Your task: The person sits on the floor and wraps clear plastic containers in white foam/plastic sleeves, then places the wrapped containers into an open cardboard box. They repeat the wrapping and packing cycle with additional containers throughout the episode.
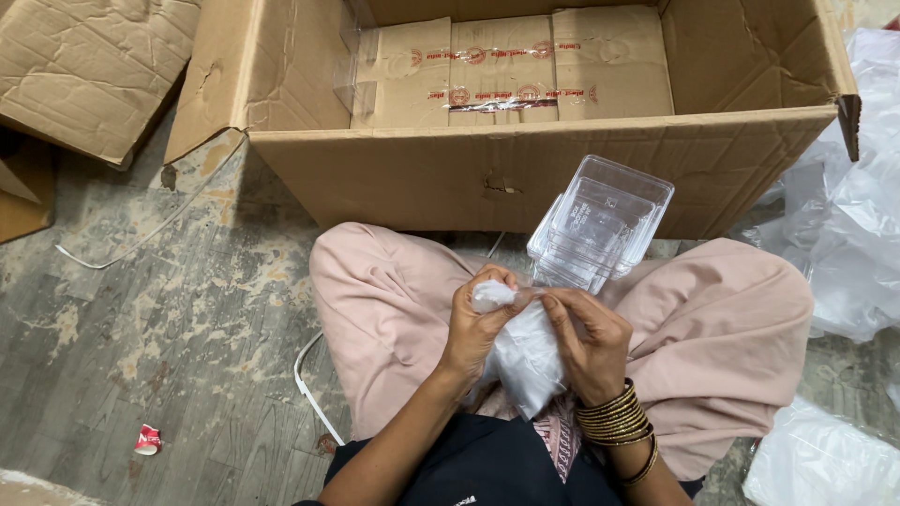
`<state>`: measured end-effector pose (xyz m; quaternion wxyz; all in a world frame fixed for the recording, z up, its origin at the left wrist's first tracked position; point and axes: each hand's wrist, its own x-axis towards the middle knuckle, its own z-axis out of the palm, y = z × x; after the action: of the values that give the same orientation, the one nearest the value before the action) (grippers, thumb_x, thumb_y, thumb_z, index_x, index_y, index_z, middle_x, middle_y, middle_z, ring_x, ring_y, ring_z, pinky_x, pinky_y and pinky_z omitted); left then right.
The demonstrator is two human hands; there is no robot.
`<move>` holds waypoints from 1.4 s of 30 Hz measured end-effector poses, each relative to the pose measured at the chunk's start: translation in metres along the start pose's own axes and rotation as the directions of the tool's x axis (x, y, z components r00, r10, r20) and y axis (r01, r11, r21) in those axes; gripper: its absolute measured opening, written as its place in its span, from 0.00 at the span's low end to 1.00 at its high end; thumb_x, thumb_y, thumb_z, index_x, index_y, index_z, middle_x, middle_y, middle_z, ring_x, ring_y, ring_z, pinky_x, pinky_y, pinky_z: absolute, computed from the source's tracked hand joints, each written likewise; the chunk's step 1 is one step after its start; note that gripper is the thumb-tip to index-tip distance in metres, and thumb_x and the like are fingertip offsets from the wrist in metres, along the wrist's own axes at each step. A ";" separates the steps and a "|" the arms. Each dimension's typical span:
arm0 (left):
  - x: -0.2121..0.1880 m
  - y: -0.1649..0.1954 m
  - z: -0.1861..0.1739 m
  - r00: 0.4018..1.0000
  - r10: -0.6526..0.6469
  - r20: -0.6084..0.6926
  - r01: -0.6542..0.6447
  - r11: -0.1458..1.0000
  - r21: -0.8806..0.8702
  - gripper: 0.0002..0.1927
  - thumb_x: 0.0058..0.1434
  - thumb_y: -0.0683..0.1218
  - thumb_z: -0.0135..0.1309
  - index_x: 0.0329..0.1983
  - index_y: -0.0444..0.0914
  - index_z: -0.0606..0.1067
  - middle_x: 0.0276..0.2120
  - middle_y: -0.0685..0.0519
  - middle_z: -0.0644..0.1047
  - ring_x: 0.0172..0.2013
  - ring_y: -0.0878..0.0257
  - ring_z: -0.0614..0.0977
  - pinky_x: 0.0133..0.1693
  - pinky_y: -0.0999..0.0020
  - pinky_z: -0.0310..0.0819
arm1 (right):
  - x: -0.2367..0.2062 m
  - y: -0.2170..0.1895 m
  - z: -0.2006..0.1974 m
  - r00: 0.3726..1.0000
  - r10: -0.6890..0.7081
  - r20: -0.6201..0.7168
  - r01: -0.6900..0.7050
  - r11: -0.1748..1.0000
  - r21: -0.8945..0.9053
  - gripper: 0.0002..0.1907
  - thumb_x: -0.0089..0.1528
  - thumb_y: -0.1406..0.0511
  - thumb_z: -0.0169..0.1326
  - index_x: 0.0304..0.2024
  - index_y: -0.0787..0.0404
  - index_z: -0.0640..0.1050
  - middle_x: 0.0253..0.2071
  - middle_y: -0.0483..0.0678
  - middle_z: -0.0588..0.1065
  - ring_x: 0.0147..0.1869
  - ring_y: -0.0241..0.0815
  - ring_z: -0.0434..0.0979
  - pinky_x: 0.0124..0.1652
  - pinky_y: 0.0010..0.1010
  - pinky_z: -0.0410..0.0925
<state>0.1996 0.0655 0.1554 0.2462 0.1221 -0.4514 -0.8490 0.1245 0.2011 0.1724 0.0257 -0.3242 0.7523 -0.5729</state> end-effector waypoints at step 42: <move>0.022 0.073 0.027 0.891 0.000 0.454 -0.357 0.618 0.700 0.10 0.54 0.42 0.62 0.40 0.39 0.77 0.35 0.51 0.83 0.36 0.62 0.86 0.39 0.70 0.78 | 0.000 0.011 -0.081 0.963 0.255 0.088 -0.243 0.680 0.692 0.24 0.53 0.79 0.53 0.50 0.63 0.65 0.44 0.44 0.69 0.46 0.34 0.73 0.46 0.28 0.71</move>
<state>0.1920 0.0386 0.2314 0.1553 -0.0130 -0.8197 -0.5512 0.0864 0.2712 0.1910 0.2177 -0.1810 0.5181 -0.8071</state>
